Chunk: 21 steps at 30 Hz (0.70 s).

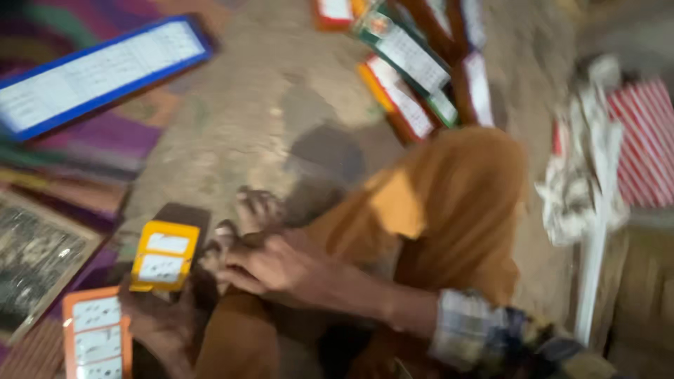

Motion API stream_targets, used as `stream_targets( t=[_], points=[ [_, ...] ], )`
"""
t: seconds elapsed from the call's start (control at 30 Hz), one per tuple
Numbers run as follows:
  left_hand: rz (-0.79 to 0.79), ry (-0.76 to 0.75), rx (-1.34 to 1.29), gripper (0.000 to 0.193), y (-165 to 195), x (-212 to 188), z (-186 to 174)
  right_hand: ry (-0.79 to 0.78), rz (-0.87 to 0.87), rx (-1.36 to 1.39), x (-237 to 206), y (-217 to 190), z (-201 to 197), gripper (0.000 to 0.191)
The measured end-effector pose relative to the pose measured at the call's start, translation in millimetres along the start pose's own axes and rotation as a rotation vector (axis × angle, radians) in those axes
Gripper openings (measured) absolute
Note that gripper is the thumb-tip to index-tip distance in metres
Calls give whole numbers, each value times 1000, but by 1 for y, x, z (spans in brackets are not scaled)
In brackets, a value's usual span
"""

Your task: The person sits on the floor assembling various colored power strips. They handle multiple units, including green, red, orange, and blue models, attaching wires and inspecting the internal components. A coworker uses a power drill nearby.

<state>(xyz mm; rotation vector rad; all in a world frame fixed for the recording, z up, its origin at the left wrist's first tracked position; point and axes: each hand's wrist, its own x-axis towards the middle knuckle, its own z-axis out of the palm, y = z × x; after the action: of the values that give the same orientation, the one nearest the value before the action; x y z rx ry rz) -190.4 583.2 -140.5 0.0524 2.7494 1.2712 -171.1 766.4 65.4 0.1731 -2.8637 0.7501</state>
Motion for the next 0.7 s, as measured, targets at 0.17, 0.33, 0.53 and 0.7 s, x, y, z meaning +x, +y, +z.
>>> stream_targets(
  t=[0.17,0.33,0.53,0.7],
  points=[
    [241,-12,209,68,38,-4,78,242,141,117,-120,-8,-217,10],
    [331,-21,298,61,59,-16,119,574,789,-228,-259,78,-262,14],
    [377,-15,364,54,61,-20,136,-85,984,66,-339,161,-137,53],
    [397,-15,398,48,57,-20,143,-140,763,241,-341,182,-11,85]
  ],
)
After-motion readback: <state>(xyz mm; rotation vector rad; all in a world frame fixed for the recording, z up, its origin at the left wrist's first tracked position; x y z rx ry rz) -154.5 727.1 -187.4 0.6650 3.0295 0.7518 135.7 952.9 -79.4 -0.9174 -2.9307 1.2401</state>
